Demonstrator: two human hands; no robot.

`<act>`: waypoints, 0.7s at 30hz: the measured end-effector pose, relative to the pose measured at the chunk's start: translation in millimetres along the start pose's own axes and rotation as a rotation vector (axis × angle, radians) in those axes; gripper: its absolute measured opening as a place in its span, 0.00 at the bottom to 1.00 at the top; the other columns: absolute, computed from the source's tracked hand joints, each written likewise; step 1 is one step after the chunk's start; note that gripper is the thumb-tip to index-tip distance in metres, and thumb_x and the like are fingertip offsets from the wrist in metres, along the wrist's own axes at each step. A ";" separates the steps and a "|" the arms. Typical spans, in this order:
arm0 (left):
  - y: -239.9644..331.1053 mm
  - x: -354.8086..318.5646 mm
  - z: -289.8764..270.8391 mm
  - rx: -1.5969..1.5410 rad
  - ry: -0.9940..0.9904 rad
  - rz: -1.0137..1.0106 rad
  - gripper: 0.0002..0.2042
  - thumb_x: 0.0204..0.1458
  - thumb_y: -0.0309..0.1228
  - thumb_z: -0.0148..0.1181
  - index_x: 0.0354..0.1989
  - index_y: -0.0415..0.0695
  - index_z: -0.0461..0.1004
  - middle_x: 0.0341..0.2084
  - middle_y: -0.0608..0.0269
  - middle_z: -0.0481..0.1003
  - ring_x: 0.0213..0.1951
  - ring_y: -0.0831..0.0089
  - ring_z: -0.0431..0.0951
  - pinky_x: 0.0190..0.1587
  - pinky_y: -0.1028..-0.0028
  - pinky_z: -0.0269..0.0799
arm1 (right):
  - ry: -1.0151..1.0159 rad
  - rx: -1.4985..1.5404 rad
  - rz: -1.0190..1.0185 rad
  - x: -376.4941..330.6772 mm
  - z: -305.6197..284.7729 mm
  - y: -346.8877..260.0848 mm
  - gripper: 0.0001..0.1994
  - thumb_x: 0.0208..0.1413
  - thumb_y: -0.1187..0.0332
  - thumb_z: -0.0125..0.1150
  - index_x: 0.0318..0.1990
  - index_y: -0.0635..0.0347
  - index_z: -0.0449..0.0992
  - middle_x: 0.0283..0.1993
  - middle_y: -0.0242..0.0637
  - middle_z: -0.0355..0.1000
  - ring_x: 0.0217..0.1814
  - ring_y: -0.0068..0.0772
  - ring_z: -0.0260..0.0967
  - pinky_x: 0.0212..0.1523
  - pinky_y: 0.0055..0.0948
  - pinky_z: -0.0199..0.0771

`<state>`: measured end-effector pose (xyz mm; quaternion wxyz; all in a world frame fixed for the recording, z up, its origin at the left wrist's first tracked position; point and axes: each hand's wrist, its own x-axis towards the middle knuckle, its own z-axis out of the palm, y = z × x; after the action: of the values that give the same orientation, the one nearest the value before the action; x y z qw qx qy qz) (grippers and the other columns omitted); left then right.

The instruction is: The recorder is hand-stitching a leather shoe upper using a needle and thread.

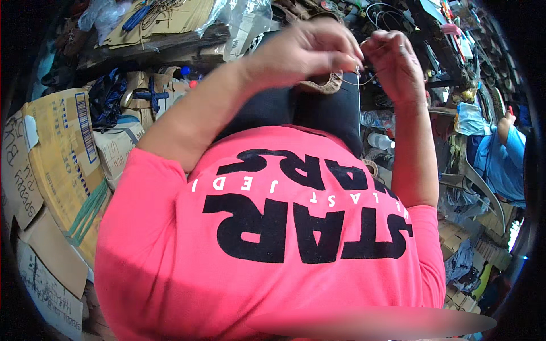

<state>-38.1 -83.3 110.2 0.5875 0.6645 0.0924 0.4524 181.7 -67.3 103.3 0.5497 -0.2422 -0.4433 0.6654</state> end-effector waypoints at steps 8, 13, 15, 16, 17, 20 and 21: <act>-1.0 -114.8 -100.0 1.181 0.022 -0.489 0.09 0.48 0.34 0.56 0.33 0.41 0.75 0.29 0.52 0.74 0.36 0.56 0.74 0.39 0.64 0.69 | -0.219 -1.477 0.279 -68.1 -84.8 -26.3 0.07 0.49 0.70 0.57 0.35 0.62 0.77 0.29 0.37 0.71 0.35 0.35 0.70 0.40 0.30 0.68; 2.2 -198.5 -157.9 1.555 0.203 -0.876 0.09 0.44 0.34 0.60 0.29 0.41 0.75 0.28 0.51 0.73 0.35 0.54 0.74 0.39 0.60 0.69 | 0.080 -1.990 0.733 -144.9 -209.1 -58.7 0.09 0.42 0.72 0.58 0.34 0.57 0.80 0.36 0.46 0.73 0.39 0.45 0.72 0.39 0.34 0.71; -11.9 -172.6 -132.7 1.506 0.226 -0.790 0.09 0.43 0.34 0.61 0.31 0.43 0.76 0.29 0.52 0.72 0.36 0.54 0.74 0.40 0.61 0.69 | -0.060 -1.993 0.727 -120.9 -178.2 -31.5 0.11 0.42 0.72 0.61 0.36 0.54 0.80 0.35 0.44 0.75 0.37 0.41 0.74 0.38 0.32 0.72; -17.0 -151.4 -115.3 1.433 0.259 -0.646 0.10 0.44 0.34 0.60 0.33 0.43 0.77 0.29 0.53 0.72 0.36 0.57 0.74 0.40 0.65 0.69 | 0.071 -1.695 0.594 -95.8 -120.8 -20.4 0.11 0.42 0.73 0.63 0.37 0.54 0.79 0.33 0.40 0.76 0.36 0.33 0.74 0.38 0.29 0.72; -25.5 -116.8 -102.8 1.340 0.175 -0.598 0.11 0.44 0.33 0.60 0.37 0.44 0.77 0.30 0.53 0.72 0.36 0.57 0.74 0.40 0.65 0.69 | 0.090 -1.424 0.496 -91.2 -120.0 -6.9 0.11 0.45 0.73 0.63 0.39 0.56 0.78 0.33 0.36 0.76 0.36 0.26 0.73 0.38 0.25 0.71; -47.0 -50.4 -64.8 1.047 0.046 -0.287 0.15 0.45 0.32 0.60 0.44 0.47 0.75 0.39 0.55 0.74 0.44 0.61 0.73 0.49 0.69 0.67 | -0.033 -1.187 0.215 -46.6 -55.2 9.6 0.09 0.44 0.79 0.61 0.35 0.58 0.78 0.33 0.33 0.73 0.37 0.23 0.71 0.41 0.22 0.69; -60.5 -33.7 -58.5 0.987 0.010 -0.227 0.19 0.43 0.32 0.61 0.47 0.48 0.73 0.43 0.56 0.73 0.47 0.62 0.72 0.51 0.70 0.66 | -0.037 -1.209 0.168 -36.1 -49.2 15.9 0.09 0.44 0.79 0.60 0.35 0.58 0.78 0.33 0.32 0.72 0.37 0.23 0.70 0.41 0.22 0.69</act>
<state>-74.2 -46.9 35.5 0.2485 0.8467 0.3696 0.2912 223.4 -85.7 59.6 0.2527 -0.5339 -0.7312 0.3412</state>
